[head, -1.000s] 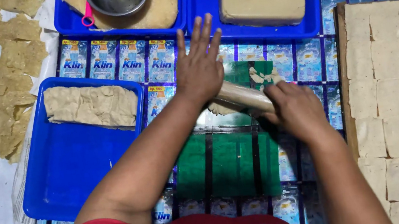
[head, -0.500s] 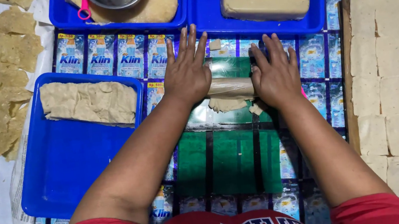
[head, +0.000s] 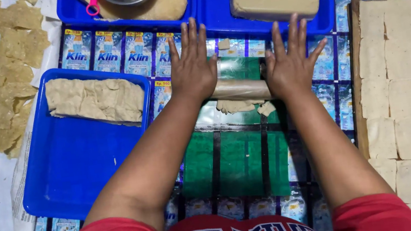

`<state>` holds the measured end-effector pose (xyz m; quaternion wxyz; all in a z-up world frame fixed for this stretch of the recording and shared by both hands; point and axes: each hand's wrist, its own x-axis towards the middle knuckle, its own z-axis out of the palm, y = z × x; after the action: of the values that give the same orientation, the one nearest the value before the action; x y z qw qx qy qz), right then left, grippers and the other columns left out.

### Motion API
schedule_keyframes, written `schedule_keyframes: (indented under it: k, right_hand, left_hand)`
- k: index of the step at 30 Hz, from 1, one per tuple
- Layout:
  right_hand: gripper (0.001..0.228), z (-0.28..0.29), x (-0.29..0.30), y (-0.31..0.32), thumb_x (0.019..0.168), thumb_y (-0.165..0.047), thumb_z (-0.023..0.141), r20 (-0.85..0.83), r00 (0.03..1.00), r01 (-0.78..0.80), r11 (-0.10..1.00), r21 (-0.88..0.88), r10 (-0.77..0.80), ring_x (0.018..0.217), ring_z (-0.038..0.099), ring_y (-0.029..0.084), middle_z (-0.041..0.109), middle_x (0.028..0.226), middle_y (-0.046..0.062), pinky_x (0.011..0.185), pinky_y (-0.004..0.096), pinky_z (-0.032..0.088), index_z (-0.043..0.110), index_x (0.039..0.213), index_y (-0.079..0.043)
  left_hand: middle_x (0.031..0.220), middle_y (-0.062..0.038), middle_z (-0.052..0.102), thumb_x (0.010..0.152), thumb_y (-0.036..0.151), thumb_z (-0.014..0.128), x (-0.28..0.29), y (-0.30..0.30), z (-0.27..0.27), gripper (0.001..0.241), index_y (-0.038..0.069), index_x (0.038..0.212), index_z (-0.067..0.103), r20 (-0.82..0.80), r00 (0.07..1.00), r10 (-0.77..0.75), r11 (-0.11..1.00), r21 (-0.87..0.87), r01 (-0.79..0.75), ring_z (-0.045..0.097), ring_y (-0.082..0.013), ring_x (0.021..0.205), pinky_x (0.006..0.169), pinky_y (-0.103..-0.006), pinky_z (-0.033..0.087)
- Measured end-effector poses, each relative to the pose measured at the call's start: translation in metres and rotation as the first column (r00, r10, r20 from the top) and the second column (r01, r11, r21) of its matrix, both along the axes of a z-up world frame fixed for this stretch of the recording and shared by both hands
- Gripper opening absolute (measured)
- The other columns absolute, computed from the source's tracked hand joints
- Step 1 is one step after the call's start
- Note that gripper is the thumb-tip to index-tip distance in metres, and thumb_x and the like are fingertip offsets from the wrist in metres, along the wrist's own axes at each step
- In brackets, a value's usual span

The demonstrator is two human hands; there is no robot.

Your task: Rolling out dough and cutting it into squares to place on a drying tray.

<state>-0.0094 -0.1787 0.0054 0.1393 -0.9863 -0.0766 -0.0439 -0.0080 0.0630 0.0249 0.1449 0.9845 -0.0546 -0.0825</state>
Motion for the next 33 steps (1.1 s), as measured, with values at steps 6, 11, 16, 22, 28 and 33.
schedule_keyframes:
  k: [6, 11, 16, 22, 28, 33]
  right_hand:
    - [0.064, -0.02, -0.027, -0.006, 0.106, -0.036, 0.039, -0.13, 0.991, -0.04, 0.999, -0.029, 0.036, 0.159, 0.0, 0.036, 0.004, 0.173, 0.016, 0.115, 0.077, -0.007, 0.024, 0.167, -0.024]
    - [0.06, -0.028, -0.058, -0.007, 0.107, -0.034, 0.037, -0.061, 0.996, -0.067, 0.997, -0.048, 0.064, 0.159, 0.011, 0.033, 0.014, 0.173, 0.014, 0.118, 0.072, -0.003, 0.031, 0.165, -0.022]
    - [0.058, -0.025, -0.059, -0.01, 0.108, -0.034, 0.035, -0.082, 0.993, -0.086, 0.994, -0.073, 0.08, 0.16, 0.009, 0.035, 0.011, 0.174, 0.013, 0.118, 0.074, -0.003, 0.03, 0.165, -0.025]
    - [0.066, 0.021, -0.014, 0.004, 0.106, -0.054, 0.021, -0.264, 0.959, 0.078, 0.99, -0.118, -0.107, 0.155, -0.009, 0.026, 0.0, 0.172, 0.007, 0.112, 0.076, -0.011, 0.019, 0.165, -0.024]
    - [0.061, -0.001, -0.03, 0.008, 0.108, -0.042, 0.034, -0.156, 0.988, 0.007, 0.999, -0.051, -0.015, 0.157, -0.004, 0.029, 0.002, 0.172, 0.009, 0.109, 0.077, -0.013, 0.028, 0.165, -0.022]
    - [0.057, -0.005, -0.041, 0.003, 0.111, -0.043, 0.031, -0.135, 0.99, -0.052, 0.997, -0.052, 0.044, 0.16, 0.004, 0.033, 0.008, 0.174, 0.012, 0.114, 0.079, -0.01, 0.03, 0.165, -0.025]
  left_hand:
    - [0.173, -0.015, 0.0, 0.105, 0.03, 0.032, -0.032, 0.003, -0.014, 0.065, 0.011, 0.166, 0.019, 0.012, 0.999, -0.035, 0.999, 0.001, 0.035, -0.005, -0.0307, 0.16, 0.126, -0.0578, -0.01]
    - [0.172, -0.018, 0.01, 0.104, 0.031, 0.03, -0.063, 0.006, -0.011, 0.064, 0.009, 0.163, 0.026, 0.051, 0.997, -0.06, 0.998, -0.009, 0.06, 0.004, -0.0331, 0.16, 0.126, -0.0568, -0.006]
    - [0.174, -0.017, 0.007, 0.105, 0.028, 0.031, -0.067, 0.008, -0.009, 0.064, 0.009, 0.166, 0.022, 0.024, 0.999, -0.049, 0.998, -0.048, 0.05, 0.0, -0.0325, 0.16, 0.125, -0.0558, -0.01]
    - [0.17, -0.022, 0.006, 0.092, 0.031, 0.048, -0.019, 0.007, -0.024, 0.082, -0.001, 0.162, 0.02, 0.121, 0.992, 0.02, 0.999, 0.026, -0.023, -0.002, -0.0325, 0.157, 0.122, -0.0604, -0.008]
    - [0.17, -0.02, 0.006, 0.092, 0.024, 0.042, -0.036, 0.006, -0.033, 0.076, -0.003, 0.16, 0.024, 0.129, 0.992, 0.003, 1.0, -0.026, 0.0, -0.001, -0.0324, 0.158, 0.123, -0.0597, -0.005]
    - [0.173, -0.019, 0.005, 0.102, 0.027, 0.032, -0.054, 0.007, -0.01, 0.068, 0.007, 0.165, 0.019, 0.023, 1.0, -0.009, 0.999, -0.043, 0.01, -0.001, -0.0338, 0.16, 0.125, -0.0581, -0.01]
